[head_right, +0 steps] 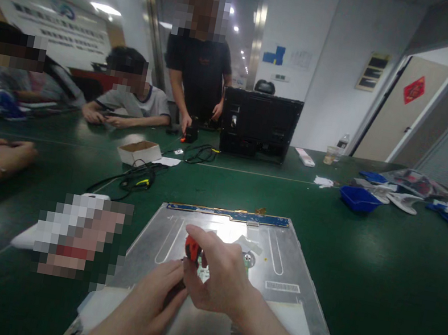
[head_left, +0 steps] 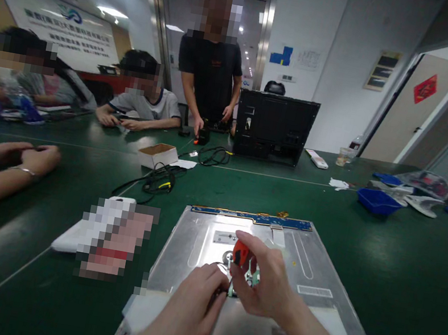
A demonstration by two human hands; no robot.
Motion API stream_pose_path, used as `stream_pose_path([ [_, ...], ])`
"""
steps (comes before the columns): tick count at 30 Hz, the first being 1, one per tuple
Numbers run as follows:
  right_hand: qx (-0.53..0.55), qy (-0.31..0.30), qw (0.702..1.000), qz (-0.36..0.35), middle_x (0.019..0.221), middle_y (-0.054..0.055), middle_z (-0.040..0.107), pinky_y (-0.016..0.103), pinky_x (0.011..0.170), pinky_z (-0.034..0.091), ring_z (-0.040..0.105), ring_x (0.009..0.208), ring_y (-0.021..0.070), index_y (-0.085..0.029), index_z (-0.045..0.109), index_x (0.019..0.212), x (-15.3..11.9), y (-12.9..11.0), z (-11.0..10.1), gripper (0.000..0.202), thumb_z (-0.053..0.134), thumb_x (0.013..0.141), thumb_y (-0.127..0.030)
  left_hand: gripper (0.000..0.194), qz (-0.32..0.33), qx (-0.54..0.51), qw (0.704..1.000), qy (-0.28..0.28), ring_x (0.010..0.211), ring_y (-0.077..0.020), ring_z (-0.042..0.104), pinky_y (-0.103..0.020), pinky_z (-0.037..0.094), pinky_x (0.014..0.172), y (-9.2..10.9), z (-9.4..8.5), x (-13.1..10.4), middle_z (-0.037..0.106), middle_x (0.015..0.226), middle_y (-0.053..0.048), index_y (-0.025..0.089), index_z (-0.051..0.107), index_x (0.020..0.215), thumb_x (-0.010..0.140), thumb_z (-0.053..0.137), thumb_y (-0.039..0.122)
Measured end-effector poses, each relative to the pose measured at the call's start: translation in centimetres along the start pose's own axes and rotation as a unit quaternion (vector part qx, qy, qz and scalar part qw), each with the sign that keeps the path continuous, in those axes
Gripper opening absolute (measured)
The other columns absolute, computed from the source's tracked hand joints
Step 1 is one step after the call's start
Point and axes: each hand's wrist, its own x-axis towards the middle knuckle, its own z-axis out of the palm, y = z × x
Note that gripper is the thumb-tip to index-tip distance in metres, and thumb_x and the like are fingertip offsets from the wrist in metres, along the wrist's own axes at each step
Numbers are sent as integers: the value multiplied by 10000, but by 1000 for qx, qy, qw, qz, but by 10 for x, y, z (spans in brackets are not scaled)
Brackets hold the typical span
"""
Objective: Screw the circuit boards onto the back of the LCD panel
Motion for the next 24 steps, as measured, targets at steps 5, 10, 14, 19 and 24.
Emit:
stream_pose_path([
  [5, -22, 7, 1000, -5, 773, -10, 610, 248, 478, 394, 499, 530, 115, -206, 390, 1313, 0, 1, 2, 425, 496, 902, -204, 127, -1, -3, 1000, 8, 888, -253, 579, -386, 491, 795, -4, 3, -1, 613, 941, -95, 197, 551, 914, 884, 435, 157],
  [10, -14, -5, 1000, -10, 780, -7, 599, 255, 490, 399, 500, 543, 119, -213, 399, 1313, 0, 1, 0, 419, 494, 905, -220, 118, -1, 0, 1000, 8, 888, -248, 577, -387, 479, 782, -5, 5, -1, 612, 976, -94, 196, 522, 917, 892, 419, 144],
  [14, 16, -13, 1000, -16, 810, 19, 611, 265, 484, 401, 518, 567, 130, -168, 375, 1352, 1, 1, -1, 496, 457, 863, -152, 108, 0, 1, 1000, 0, 899, -257, 577, -394, 477, 790, -3, 2, -1, 613, 958, -92, 195, 527, 912, 885, 435, 146],
  [19, 8, -3, 1000, -9, 802, 13, 608, 264, 482, 400, 517, 571, 128, -170, 392, 1341, 0, 1, 0, 492, 473, 856, -148, 113, 3, -2, 1000, -1, 903, -256, 573, -394, 477, 796, -2, 2, 0, 612, 962, -92, 194, 530, 911, 882, 435, 141],
  [24, -11, 7, 1000, -14, 777, 0, 608, 250, 465, 385, 509, 558, 122, -197, 412, 1297, 0, 1, 1, 420, 508, 889, -192, 115, 10, 4, 1000, 8, 898, -253, 569, -394, 471, 800, -7, 6, 0, 602, 948, -91, 192, 518, 903, 897, 413, 144],
])
